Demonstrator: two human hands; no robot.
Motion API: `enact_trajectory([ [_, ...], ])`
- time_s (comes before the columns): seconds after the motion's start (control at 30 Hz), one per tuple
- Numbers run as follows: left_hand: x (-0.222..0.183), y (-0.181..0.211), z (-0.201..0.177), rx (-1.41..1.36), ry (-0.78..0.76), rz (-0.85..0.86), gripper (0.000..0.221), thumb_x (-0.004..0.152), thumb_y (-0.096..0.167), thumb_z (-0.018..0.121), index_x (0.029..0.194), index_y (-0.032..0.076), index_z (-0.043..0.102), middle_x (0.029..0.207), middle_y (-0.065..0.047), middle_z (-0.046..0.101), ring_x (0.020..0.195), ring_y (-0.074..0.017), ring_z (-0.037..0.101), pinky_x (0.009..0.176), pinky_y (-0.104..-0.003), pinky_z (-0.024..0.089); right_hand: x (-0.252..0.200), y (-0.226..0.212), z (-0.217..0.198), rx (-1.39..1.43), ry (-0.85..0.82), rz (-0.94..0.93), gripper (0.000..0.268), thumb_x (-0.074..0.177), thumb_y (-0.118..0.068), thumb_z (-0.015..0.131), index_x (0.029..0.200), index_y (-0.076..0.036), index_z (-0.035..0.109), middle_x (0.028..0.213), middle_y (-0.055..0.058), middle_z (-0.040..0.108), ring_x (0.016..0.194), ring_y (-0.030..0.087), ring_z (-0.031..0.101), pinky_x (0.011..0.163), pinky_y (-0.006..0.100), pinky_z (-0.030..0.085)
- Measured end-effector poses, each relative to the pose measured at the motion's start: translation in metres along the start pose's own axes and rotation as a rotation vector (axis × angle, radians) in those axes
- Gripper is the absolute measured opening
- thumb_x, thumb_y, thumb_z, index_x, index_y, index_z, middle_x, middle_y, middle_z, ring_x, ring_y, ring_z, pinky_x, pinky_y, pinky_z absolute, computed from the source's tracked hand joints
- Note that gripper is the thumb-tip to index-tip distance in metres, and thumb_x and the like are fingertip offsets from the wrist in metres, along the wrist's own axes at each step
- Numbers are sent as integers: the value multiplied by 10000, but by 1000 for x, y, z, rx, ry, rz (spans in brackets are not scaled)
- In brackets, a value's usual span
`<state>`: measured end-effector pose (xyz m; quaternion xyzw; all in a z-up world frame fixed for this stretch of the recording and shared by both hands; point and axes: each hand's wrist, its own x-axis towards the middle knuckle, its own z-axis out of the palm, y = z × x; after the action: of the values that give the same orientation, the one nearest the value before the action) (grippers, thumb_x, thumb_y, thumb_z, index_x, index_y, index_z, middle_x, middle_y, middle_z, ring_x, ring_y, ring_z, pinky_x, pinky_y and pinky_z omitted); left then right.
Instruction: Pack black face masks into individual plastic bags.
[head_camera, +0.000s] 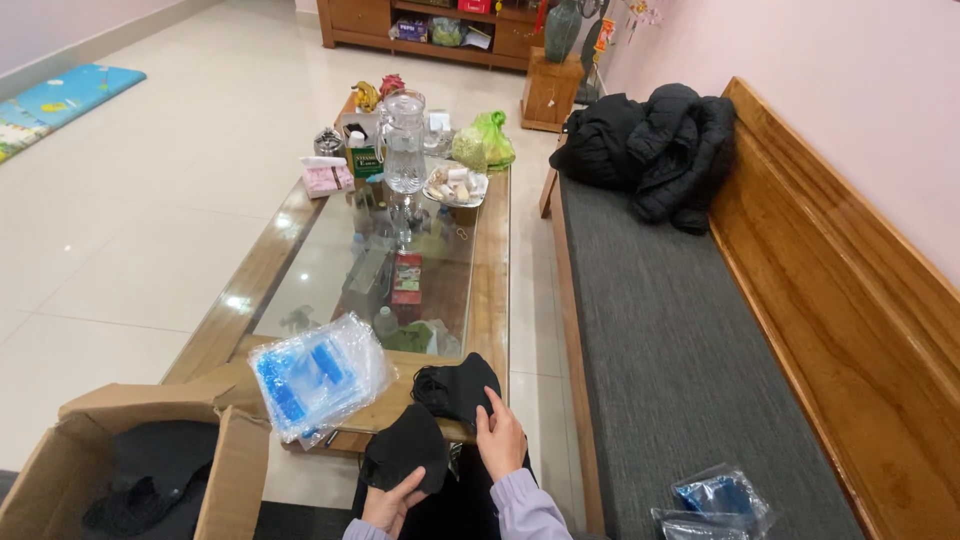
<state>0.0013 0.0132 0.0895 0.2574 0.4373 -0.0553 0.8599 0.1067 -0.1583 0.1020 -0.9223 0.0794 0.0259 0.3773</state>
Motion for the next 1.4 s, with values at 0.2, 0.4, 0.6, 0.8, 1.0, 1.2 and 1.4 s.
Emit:
enact_trajectory([
  [0.2,14,-2,-7,15,21,3,866,842,-73,696,1611,167,377,1536,-157,545,1326,-406,562,1055,-551,501,4,9,8,10,45,-61,461,950,-435,563,1405,-390,625,754,-12,619,796,242,671,777,425,518],
  [0.4,59,-30,-36,40,-142,212,755,787,-184,727,1464,118,586,1380,-206,676,1179,-394,655,882,-565,558,-30,-10,-9,43,89,-220,443,979,-447,516,1399,-351,619,1024,-13,712,797,194,708,778,396,543],
  [0.6,55,-28,-34,181,-128,185,780,744,-144,812,1444,139,613,1394,-127,693,1218,-336,638,902,-543,532,-72,-20,0,206,-128,-380,562,922,-409,657,1457,-260,568,1325,0,721,983,172,726,854,316,550],
  [0.8,53,-31,-37,120,-236,173,735,810,-141,726,1490,80,559,1416,-207,656,1219,-410,627,878,-674,575,-71,-7,14,211,-100,-463,579,923,-190,600,1494,-234,516,1431,43,656,1284,223,655,1019,323,504],
  [1.0,77,-34,-44,165,-277,220,600,791,-103,775,1362,36,654,1261,-227,732,1054,-391,702,776,-627,630,-72,-14,8,158,-12,-630,537,977,-194,579,1510,-184,513,1160,67,655,1088,249,678,901,346,527],
  [1.2,77,-40,-45,152,-254,240,565,808,-119,757,1347,13,652,1278,-235,717,1095,-391,675,813,-661,620,-83,-27,-2,207,124,-738,421,917,-95,610,1335,-82,652,1194,107,630,1107,282,630,976,398,498],
  [1.4,85,-43,-48,168,-219,261,423,802,-77,803,1213,-17,720,1122,-220,752,954,-356,685,743,-573,632,-90,-25,1,186,119,-775,78,921,-134,649,962,-83,691,918,77,661,873,274,610,780,376,503],
])
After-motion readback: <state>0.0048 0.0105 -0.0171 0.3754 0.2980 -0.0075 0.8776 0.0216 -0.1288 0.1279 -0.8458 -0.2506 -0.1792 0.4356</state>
